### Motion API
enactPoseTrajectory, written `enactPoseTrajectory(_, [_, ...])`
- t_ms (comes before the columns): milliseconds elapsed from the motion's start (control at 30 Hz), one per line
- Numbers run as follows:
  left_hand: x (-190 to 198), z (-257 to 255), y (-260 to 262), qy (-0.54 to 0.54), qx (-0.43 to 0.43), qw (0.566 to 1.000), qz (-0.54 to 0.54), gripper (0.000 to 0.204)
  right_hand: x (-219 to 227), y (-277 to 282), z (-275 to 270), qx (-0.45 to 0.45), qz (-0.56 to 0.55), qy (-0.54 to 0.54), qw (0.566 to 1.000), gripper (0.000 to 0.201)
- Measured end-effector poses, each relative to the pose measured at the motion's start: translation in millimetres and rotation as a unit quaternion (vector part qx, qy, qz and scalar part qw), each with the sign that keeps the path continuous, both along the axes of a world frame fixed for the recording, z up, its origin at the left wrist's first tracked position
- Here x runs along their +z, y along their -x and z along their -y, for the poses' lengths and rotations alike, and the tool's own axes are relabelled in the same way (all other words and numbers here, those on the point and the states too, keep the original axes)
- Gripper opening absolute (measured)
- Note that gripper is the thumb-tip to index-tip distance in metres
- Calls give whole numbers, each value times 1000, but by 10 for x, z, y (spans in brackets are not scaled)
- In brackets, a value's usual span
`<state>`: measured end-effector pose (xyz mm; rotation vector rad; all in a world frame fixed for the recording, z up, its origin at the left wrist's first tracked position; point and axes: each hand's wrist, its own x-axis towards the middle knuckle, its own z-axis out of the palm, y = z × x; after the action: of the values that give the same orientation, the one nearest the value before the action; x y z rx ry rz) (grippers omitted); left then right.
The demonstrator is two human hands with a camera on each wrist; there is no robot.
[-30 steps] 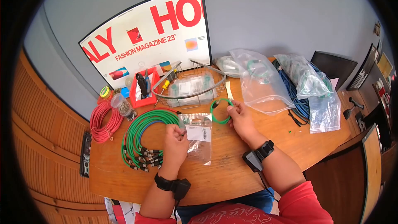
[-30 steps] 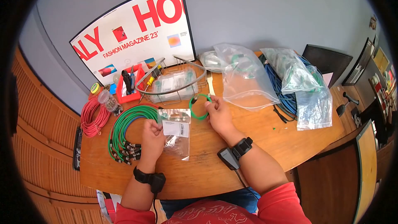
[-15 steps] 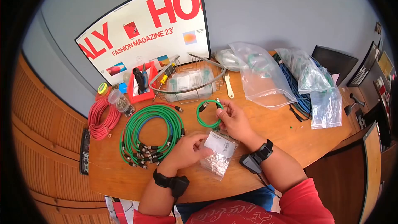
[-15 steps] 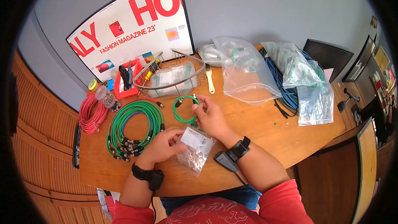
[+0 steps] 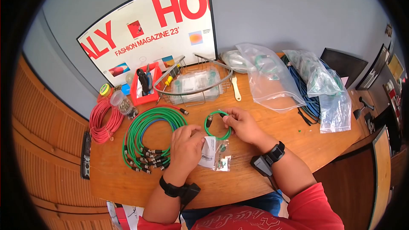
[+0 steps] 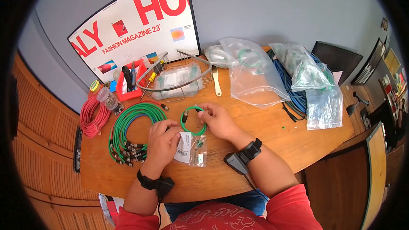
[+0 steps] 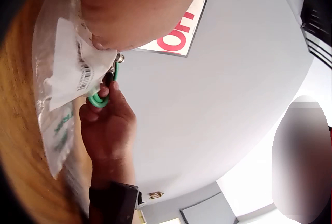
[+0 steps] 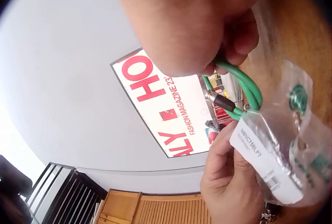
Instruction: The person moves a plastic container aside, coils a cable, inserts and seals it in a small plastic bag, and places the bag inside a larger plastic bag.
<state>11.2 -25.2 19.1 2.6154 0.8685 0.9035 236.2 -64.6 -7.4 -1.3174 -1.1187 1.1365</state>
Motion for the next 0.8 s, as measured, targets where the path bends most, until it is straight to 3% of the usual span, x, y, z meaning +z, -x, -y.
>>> enactPoseTrajectory(200, [1,33,-19,-67,19,997,-16,14,50,67,19,-63,-85,11,994,31])
enactPoseTrajectory(433, [1,54,-10,-120,48,991,-43,12,125,16,40,-7,-64,43,997,28])
enactPoseTrajectory(533, [-3,54,-16,-119,57,991,-35,13,132,-39,45,-17,-113,48,992,25])
enactPoseTrajectory(600, [28,79,-30,-106,60,992,-29,14,176,-61,66,1,-59,90,994,25])
enactPoseTrajectory(733, [24,79,-51,-87,55,995,-7,16,181,24,74,15,3,69,998,26])
enactPoseTrajectory(800, [1,63,-56,-89,44,995,-3,15,122,48,62,-26,71,39,996,28])
